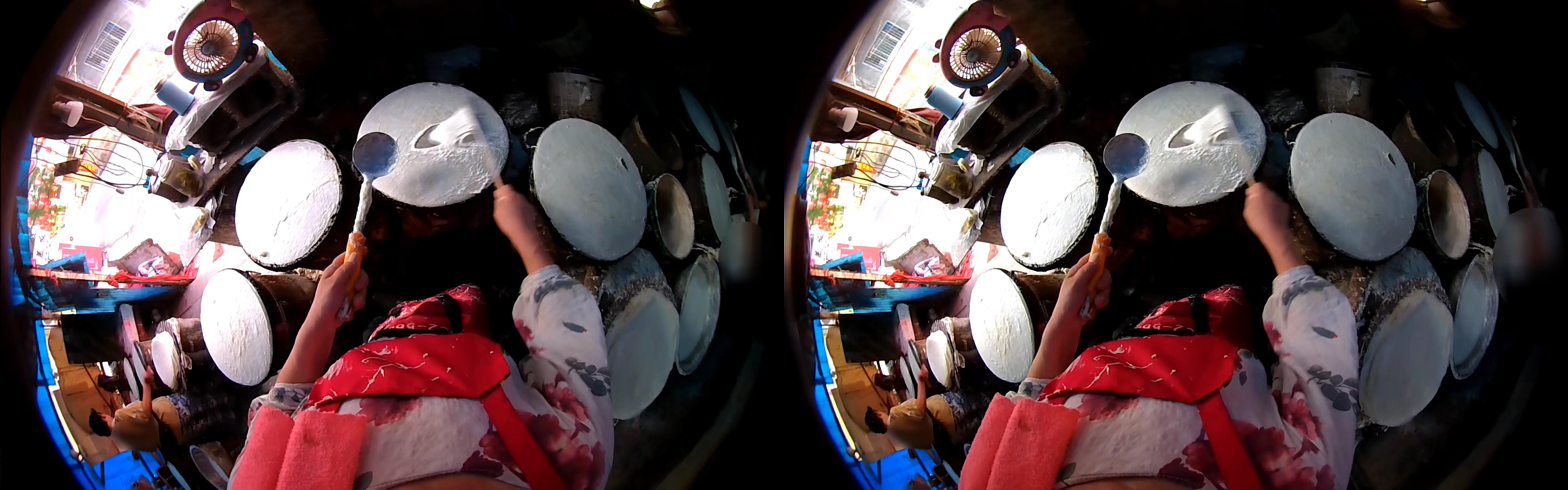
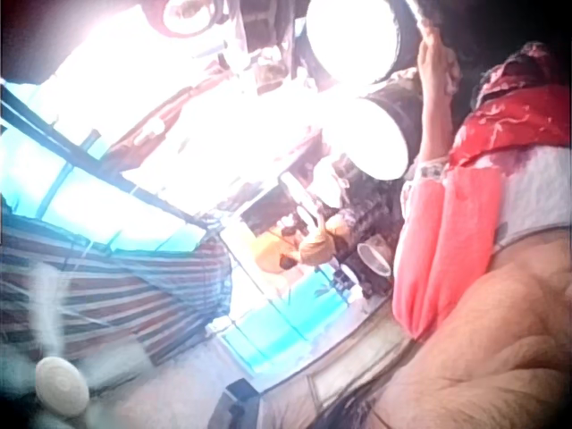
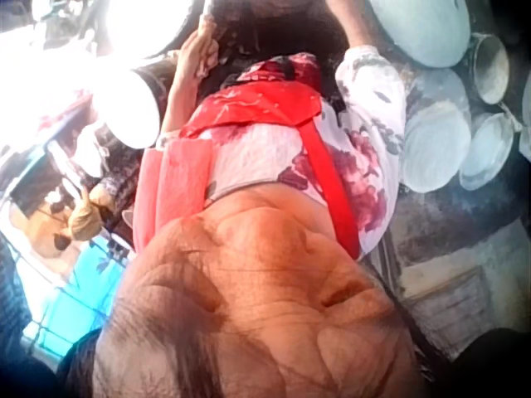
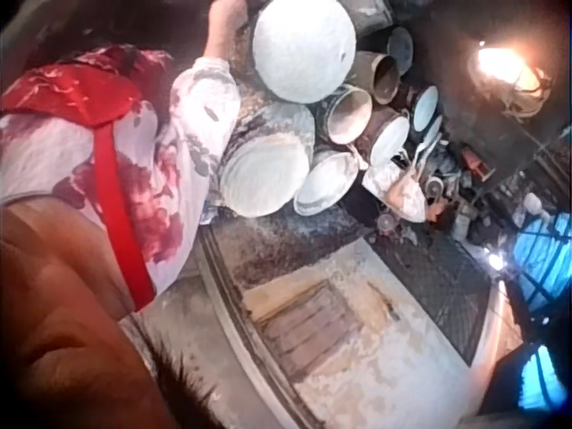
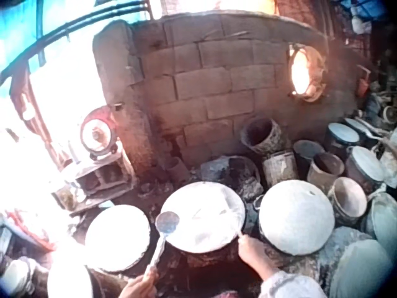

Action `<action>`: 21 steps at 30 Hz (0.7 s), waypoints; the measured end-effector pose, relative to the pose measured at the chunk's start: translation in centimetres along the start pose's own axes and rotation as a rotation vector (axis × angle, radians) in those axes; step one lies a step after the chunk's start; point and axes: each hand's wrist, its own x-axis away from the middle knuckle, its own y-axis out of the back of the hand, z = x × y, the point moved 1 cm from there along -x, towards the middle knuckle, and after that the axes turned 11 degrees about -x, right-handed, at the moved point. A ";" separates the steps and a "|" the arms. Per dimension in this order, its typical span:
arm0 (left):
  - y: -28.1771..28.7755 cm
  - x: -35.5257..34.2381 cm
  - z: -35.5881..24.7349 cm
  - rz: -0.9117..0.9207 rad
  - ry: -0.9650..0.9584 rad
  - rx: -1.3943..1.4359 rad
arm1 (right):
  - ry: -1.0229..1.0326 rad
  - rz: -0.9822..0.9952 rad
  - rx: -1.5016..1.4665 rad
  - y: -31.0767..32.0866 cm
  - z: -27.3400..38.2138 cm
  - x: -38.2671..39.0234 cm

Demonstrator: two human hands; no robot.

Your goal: The person pours batter onto hot griddles, spreads it evenly with a wooden tool, and flips the cooked cakes. They repeat this process across multiple griddles, removing finished cakes and placing them on a stack.

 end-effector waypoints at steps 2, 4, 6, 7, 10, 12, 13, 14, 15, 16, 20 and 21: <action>0.2 -0.1 -0.3 -0.007 0.016 -0.034 | -0.085 -0.060 -0.004 0.5 -1.7 -1.1; 0.2 -0.6 -0.5 -0.002 0.025 -0.046 | 0.043 0.019 0.060 -1.8 -0.9 -0.2; 0.1 -0.9 -0.5 0.001 0.034 -0.037 | 0.126 0.149 0.128 -3.0 0.7 0.3; 0.3 -0.9 -0.5 -0.009 0.023 -0.028 | 0.121 0.148 0.137 -2.6 1.6 -0.3; 0.5 -0.9 -0.4 -0.022 0.007 -0.025 | 0.036 0.062 0.113 0.3 2.6 -1.8; 0.4 -1.1 -1.0 -0.015 0.003 -0.063 | 0.105 0.016 0.099 -1.7 -0.1 -2.3; 0.5 -1.3 -1.2 -0.015 -0.007 -0.086 | 0.143 0.059 0.157 -2.7 0.5 -1.7; 0.4 -1.7 -1.3 -0.004 -0.015 -0.108 | 0.214 0.134 0.210 -3.4 1.7 -0.9; 0.4 -2.2 -1.4 0.008 -0.024 -0.131 | 0.279 0.170 0.241 -4.2 2.3 -0.6; 0.5 -2.5 -1.3 -0.003 -0.020 -0.138 | 0.281 0.172 0.193 -3.8 2.5 -0.6; 1.1 -3.8 -1.0 -0.039 -0.012 -0.200 | -0.023 -0.130 -0.013 -1.3 -1.1 1.0; 1.2 -4.1 -1.0 -0.051 -0.015 -0.223 | -0.083 -0.151 0.059 -1.2 -2.7 2.1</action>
